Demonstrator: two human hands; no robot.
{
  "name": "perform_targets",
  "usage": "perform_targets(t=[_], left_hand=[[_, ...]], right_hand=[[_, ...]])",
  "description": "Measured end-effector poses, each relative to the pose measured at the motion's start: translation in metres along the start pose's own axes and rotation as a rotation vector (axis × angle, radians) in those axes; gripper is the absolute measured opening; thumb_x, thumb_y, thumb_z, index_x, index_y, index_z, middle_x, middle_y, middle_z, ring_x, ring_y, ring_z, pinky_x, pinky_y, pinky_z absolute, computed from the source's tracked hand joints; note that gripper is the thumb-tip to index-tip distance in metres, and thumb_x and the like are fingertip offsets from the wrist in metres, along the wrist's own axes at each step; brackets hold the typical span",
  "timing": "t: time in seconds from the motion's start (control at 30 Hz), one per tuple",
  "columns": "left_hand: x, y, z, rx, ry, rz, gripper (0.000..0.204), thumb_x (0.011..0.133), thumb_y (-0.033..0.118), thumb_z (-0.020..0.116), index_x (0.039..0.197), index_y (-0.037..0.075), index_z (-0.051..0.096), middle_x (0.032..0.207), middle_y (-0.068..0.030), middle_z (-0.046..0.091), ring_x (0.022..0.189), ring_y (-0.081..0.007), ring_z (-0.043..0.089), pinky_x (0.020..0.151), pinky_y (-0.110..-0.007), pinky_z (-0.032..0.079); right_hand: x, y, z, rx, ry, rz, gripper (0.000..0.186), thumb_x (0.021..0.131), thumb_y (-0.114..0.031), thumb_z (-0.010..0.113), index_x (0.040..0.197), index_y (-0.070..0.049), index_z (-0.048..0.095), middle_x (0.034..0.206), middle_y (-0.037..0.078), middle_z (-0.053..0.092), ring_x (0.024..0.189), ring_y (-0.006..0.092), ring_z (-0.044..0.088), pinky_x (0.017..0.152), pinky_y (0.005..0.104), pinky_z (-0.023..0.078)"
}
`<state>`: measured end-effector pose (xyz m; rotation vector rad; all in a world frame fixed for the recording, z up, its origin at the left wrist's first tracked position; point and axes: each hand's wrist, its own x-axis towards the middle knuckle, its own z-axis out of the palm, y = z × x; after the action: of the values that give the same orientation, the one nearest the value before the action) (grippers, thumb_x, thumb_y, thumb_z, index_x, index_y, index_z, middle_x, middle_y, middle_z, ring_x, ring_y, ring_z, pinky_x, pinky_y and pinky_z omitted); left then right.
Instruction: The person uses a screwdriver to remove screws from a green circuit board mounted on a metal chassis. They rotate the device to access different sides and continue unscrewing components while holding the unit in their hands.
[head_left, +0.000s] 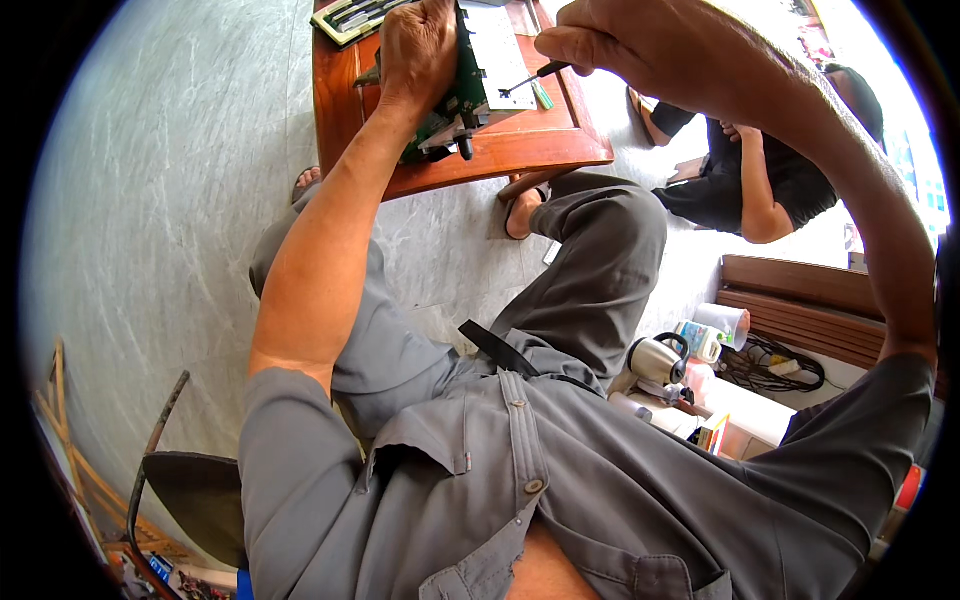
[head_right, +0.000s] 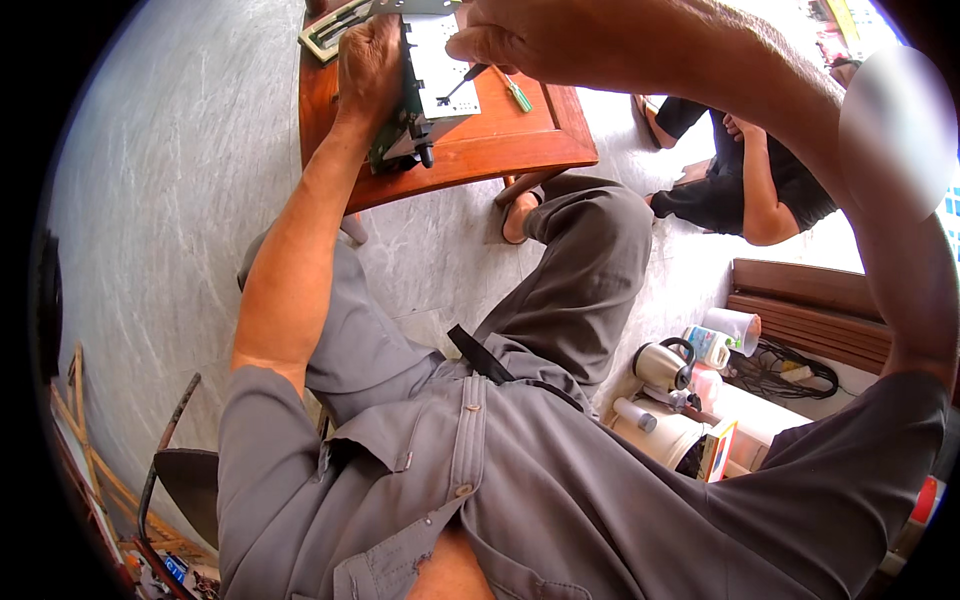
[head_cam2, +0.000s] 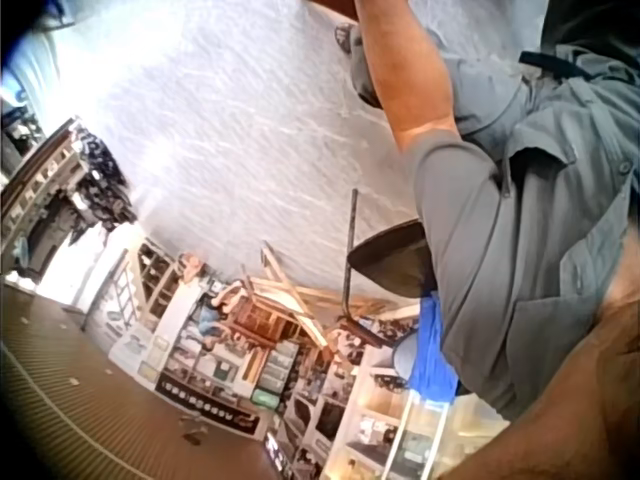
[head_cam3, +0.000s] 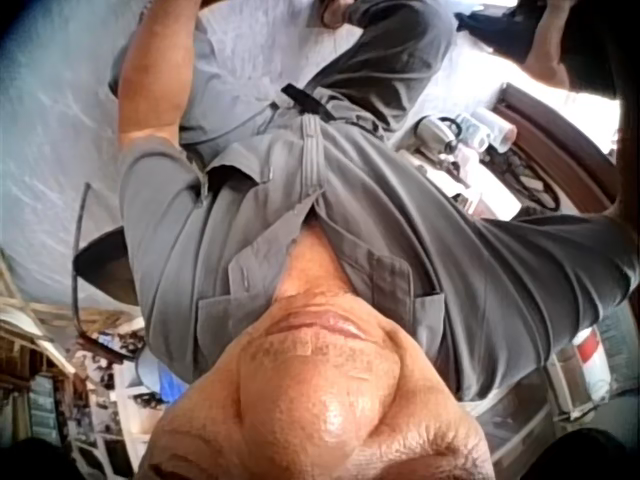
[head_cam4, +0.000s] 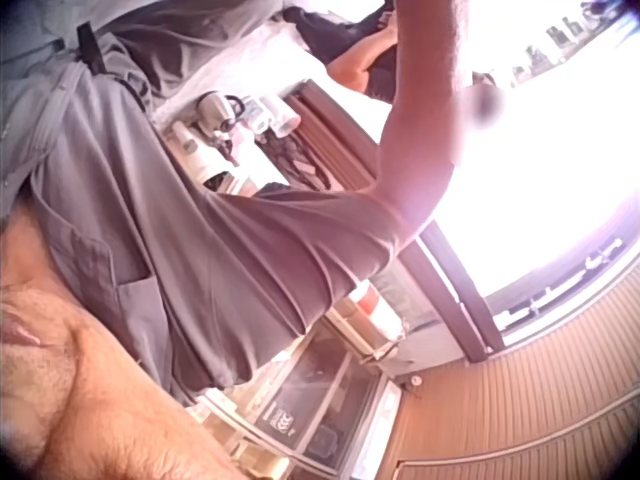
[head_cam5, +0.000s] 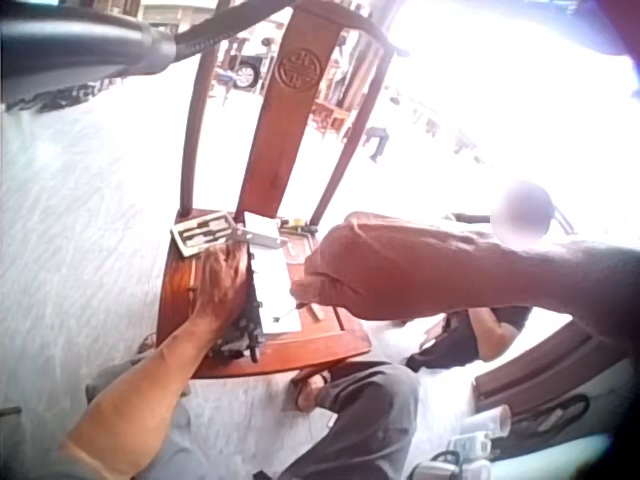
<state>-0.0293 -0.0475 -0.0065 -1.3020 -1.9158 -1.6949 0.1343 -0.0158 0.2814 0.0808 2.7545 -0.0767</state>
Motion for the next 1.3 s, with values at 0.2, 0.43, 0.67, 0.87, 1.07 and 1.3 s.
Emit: perform_targets(t=[0.2,0.43,0.67,0.87,1.07,1.3], left_hand=[[-0.019,-0.036,0.007,0.632,0.040,0.381,0.058,0.088,0.000,0.052,0.144,-0.014,0.047,0.112,-0.0261,0.061,0.088,-0.0353,0.055,0.083,-0.048,0.048],[-0.014,-0.026,0.009,0.572,0.052,0.336,0.051,0.091,-0.001,0.051,0.141,-0.012,0.050,0.102,-0.0234,0.060,0.087,-0.0349,0.056,0.078,-0.047,0.047],[-0.013,-0.034,0.001,0.587,0.103,0.376,0.043,0.094,-0.004,0.049,0.136,-0.010,0.054,0.095,-0.0216,0.059,0.083,-0.0338,0.057,0.073,-0.046,0.047],[-0.012,-0.024,0.018,0.510,0.059,0.344,0.041,0.093,-0.004,0.051,0.133,-0.011,0.055,0.090,-0.0193,0.057,0.080,-0.0323,0.055,0.070,-0.045,0.045],[-0.014,-0.034,0.001,0.572,0.014,0.300,0.046,0.091,-0.004,0.051,0.137,-0.011,0.053,0.086,-0.0182,0.055,0.074,-0.0304,0.052,0.067,-0.044,0.043],[-0.018,-0.033,0.013,0.571,0.049,0.375,0.055,0.085,-0.004,0.053,0.140,-0.010,0.051,0.091,-0.0204,0.057,0.076,-0.0317,0.052,0.069,-0.046,0.044]], right_hand=[[0.018,-0.005,0.004,0.063,0.038,0.069,0.034,0.102,-0.019,0.056,0.078,0.004,0.061,0.071,0.019,0.060,0.065,0.0323,0.062,0.068,0.0441,0.050],[0.008,0.011,0.032,0.167,0.302,-0.222,0.020,0.097,-0.011,0.063,0.086,0.005,0.066,0.081,0.017,0.069,0.070,0.0277,0.067,0.068,0.0407,0.053],[0.007,0.002,0.037,0.221,0.266,0.050,0.020,0.102,-0.014,0.060,0.100,0.004,0.068,0.072,0.017,0.069,0.062,0.0288,0.068,0.062,0.0399,0.053],[-0.003,-0.005,0.039,0.307,0.324,0.177,0.017,0.100,-0.009,0.059,0.109,0.002,0.067,0.065,0.017,0.065,0.054,0.0215,0.063,0.054,0.0378,0.047],[0.002,-0.017,0.027,0.336,0.287,0.175,0.019,0.100,-0.009,0.058,0.110,0.003,0.068,0.070,0.017,0.068,0.057,0.0215,0.064,0.056,0.0367,0.049],[-0.006,-0.006,0.037,0.320,0.323,0.028,0.021,0.101,-0.014,0.058,0.107,0.004,0.069,0.088,0.020,0.074,0.077,0.0286,0.073,0.071,0.0374,0.056]])
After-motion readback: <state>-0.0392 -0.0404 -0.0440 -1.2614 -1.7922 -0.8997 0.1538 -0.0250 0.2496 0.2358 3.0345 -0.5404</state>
